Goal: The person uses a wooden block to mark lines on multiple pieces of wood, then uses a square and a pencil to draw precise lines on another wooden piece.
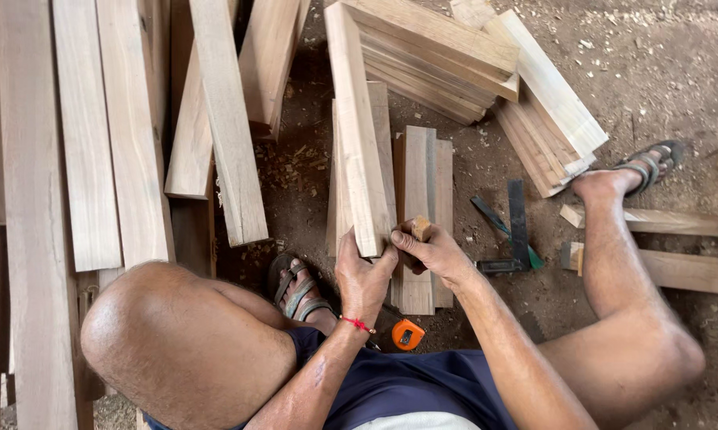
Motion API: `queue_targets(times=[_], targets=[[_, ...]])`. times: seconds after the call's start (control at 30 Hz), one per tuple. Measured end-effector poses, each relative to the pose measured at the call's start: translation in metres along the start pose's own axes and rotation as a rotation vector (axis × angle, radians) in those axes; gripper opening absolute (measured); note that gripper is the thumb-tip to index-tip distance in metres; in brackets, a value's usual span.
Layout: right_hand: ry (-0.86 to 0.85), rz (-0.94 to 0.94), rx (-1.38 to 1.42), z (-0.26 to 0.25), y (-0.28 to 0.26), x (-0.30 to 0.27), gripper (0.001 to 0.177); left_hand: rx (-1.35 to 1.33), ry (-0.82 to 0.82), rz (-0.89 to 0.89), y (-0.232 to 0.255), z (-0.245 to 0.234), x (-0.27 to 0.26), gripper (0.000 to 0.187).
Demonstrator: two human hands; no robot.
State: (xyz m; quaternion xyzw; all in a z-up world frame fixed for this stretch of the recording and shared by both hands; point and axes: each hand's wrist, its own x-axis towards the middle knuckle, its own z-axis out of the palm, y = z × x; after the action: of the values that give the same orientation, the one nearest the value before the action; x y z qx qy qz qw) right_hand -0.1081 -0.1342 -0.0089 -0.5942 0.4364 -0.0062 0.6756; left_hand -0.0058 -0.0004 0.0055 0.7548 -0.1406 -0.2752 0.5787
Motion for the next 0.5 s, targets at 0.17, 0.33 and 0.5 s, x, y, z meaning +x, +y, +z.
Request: queue_targets(times=[0.17,0.33,0.5], targets=[[-0.035,0.093,0.168,-0.007,0.003,-0.001,0.058,-0.515,-0.173,-0.202,-0.005,0.005,-0.004,0.059],[-0.154,-0.024,0.119,-0.022,-0.001,0.007,0.063,-0.475,-0.314,-0.259,-0.015,0.002,-0.002,0.064],[-0.115,-0.045,-0.063,-0.036,-0.020,0.006,0.060,0.356,-0.508,-0.176,0.010,-0.019,0.016,0.058]])
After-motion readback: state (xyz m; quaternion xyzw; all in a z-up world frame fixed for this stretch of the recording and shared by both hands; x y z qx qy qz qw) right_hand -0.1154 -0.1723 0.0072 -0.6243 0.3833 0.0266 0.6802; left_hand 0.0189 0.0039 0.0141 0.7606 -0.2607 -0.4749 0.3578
